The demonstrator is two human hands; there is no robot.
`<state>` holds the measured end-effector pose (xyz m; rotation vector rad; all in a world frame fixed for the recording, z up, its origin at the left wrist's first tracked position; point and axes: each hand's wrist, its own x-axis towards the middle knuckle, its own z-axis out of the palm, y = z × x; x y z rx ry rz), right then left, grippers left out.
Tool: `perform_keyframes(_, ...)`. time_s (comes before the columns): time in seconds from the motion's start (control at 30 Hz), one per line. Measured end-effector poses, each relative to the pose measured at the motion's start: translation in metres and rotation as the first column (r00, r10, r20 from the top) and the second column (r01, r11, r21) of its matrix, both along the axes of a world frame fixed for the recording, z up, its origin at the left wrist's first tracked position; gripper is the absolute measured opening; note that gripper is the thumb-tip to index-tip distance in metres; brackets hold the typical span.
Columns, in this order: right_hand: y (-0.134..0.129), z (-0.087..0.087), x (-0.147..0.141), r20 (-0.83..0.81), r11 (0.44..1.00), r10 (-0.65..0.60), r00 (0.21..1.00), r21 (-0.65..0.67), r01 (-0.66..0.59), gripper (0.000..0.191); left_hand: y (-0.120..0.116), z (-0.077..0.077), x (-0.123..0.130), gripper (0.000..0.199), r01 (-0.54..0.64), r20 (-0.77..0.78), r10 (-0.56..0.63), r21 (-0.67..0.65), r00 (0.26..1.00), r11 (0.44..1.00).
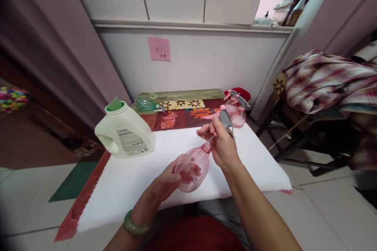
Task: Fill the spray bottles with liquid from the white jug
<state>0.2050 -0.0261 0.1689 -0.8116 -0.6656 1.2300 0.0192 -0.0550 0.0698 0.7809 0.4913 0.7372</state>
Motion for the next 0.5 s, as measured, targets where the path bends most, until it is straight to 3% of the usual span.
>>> perform_keyframes(0.1,0.01,0.018,0.031,0.044,0.994,-0.094,0.995,0.066,0.091,0.056,0.001,-0.012,-0.009,0.051,-0.007,0.043,0.013,-0.139,0.999,0.99)
perform_keyframes(0.17,0.017,0.029,0.057,0.112,0.976,-0.198,0.974,0.118,0.185,0.056,0.004,-0.02,-0.016,0.052,-0.067,0.078,0.085,-0.215,0.993,0.974)
perform_keyframes(0.23,0.024,0.033,0.082,0.223,0.929,-0.351,0.909,0.203,0.309,0.053,0.009,-0.024,-0.022,0.055,-0.156,0.073,0.177,-0.232,0.981,0.96)
perform_keyframes(0.27,0.027,0.031,0.092,0.32,0.893,-0.441,0.839,0.256,0.371,0.049,0.013,-0.025,-0.025,0.055,-0.209,0.053,0.226,-0.224,0.973,0.952)
perform_keyframes(0.3,0.03,0.026,0.101,0.457,0.859,-0.511,0.728,0.307,0.41,0.045,0.017,-0.025,-0.026,0.055,-0.26,0.025,0.271,-0.208,0.962,0.943)
perform_keyframes(0.37,0.035,0.007,0.112,0.781,0.851,-0.489,0.388,0.331,0.408,0.037,0.027,-0.023,-0.027,0.063,-0.357,-0.051,0.353,-0.147,0.934,0.922)
perform_keyframes(0.4,0.038,-0.006,0.116,0.907,0.878,-0.373,0.195,0.277,0.39,0.035,0.033,-0.023,-0.026,0.068,-0.401,-0.1,0.392,-0.097,0.914,0.911)
perform_keyframes(0.43,0.04,-0.021,0.119,0.973,0.897,-0.224,0.055,0.184,0.402,0.033,0.039,-0.023,-0.025,0.07,-0.44,-0.151,0.43,-0.039,0.89,0.897)
perform_keyframes(0.5,0.042,-0.055,0.123,0.998,0.913,0.021,-0.064,0.007,0.409,0.033,0.051,-0.026,-0.021,0.066,-0.501,-0.233,0.504,0.077,0.832,0.862)
